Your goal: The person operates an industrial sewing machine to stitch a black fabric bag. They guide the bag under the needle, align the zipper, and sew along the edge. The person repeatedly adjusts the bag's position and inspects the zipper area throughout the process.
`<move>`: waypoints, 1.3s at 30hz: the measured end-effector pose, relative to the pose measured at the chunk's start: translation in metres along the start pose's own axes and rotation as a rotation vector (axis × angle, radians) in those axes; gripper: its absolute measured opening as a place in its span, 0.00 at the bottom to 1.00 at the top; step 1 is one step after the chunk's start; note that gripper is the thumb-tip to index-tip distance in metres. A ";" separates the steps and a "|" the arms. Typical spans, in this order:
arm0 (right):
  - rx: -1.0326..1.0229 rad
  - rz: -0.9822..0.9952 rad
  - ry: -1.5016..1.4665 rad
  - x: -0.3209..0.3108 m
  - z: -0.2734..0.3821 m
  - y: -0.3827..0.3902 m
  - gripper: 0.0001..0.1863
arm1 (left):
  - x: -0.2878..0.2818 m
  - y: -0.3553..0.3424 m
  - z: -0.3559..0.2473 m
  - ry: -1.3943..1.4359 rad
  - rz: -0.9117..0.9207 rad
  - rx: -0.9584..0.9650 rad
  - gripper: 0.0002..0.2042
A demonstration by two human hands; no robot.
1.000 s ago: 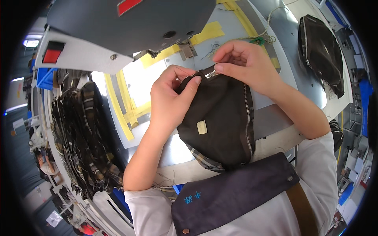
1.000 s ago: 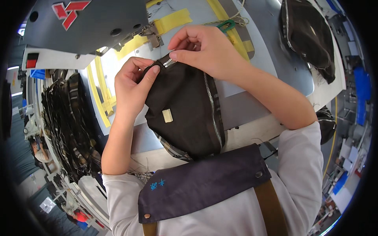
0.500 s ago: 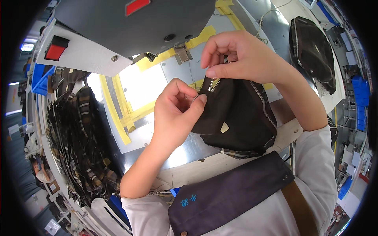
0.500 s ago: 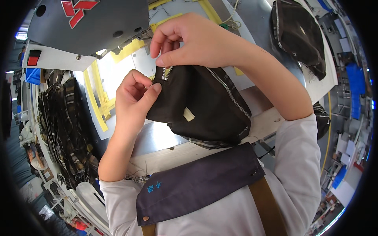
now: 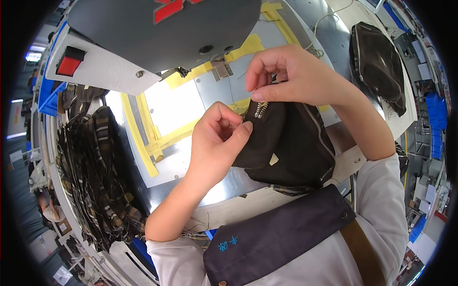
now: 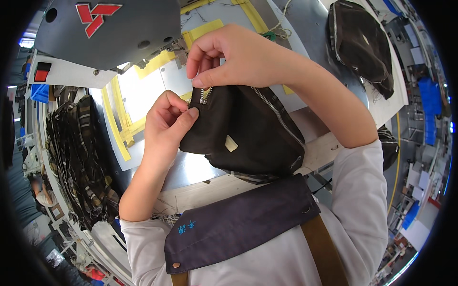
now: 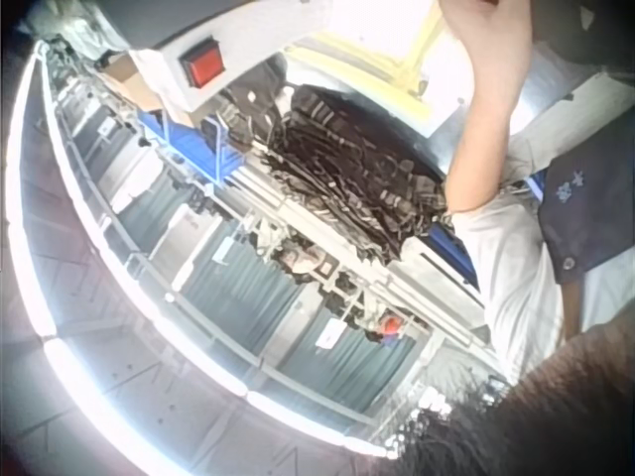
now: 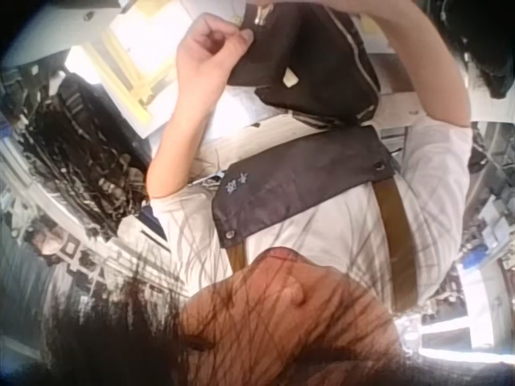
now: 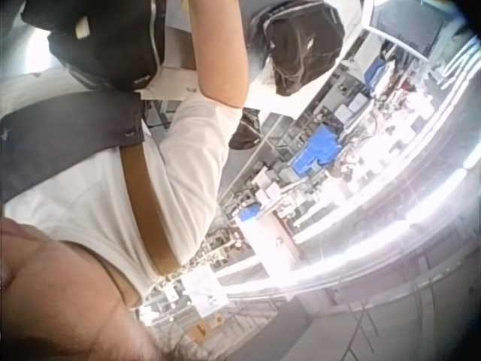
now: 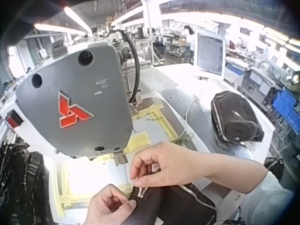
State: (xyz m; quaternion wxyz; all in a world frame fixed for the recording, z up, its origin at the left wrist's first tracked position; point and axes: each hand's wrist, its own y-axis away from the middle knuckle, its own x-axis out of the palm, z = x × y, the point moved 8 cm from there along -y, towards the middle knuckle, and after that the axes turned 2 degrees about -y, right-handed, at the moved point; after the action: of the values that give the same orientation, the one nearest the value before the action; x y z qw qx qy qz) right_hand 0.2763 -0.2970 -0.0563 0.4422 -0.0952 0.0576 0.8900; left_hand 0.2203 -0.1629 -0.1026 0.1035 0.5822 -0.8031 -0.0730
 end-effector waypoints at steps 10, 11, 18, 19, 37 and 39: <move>-0.017 0.013 -0.048 0.000 -0.006 0.002 0.07 | 0.002 0.001 -0.003 0.084 0.059 0.006 0.04; -0.013 0.012 -0.044 0.000 -0.007 0.002 0.08 | 0.000 0.000 -0.001 0.108 0.069 0.001 0.04; 0.043 0.004 -0.044 0.004 -0.031 0.008 0.08 | -0.002 -0.001 0.013 -0.225 0.091 0.027 0.13; -0.044 -0.084 0.175 -0.014 -0.031 0.011 0.10 | -0.007 0.003 0.007 -0.324 0.031 0.079 0.13; 0.118 -0.117 0.078 -0.018 -0.040 0.092 0.22 | 0.006 0.097 -0.046 -1.042 -0.107 1.470 0.09; 0.370 0.115 0.198 0.022 -0.039 0.108 0.25 | 0.005 0.095 -0.045 -1.032 -0.111 1.478 0.09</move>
State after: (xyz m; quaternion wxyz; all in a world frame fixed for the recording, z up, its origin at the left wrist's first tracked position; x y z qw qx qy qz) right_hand 0.1818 -0.3524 -0.0973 0.3927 -0.0958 0.2682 0.8744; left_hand 0.1427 -0.1382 -0.0361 -0.6738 0.4331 -0.5626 0.2045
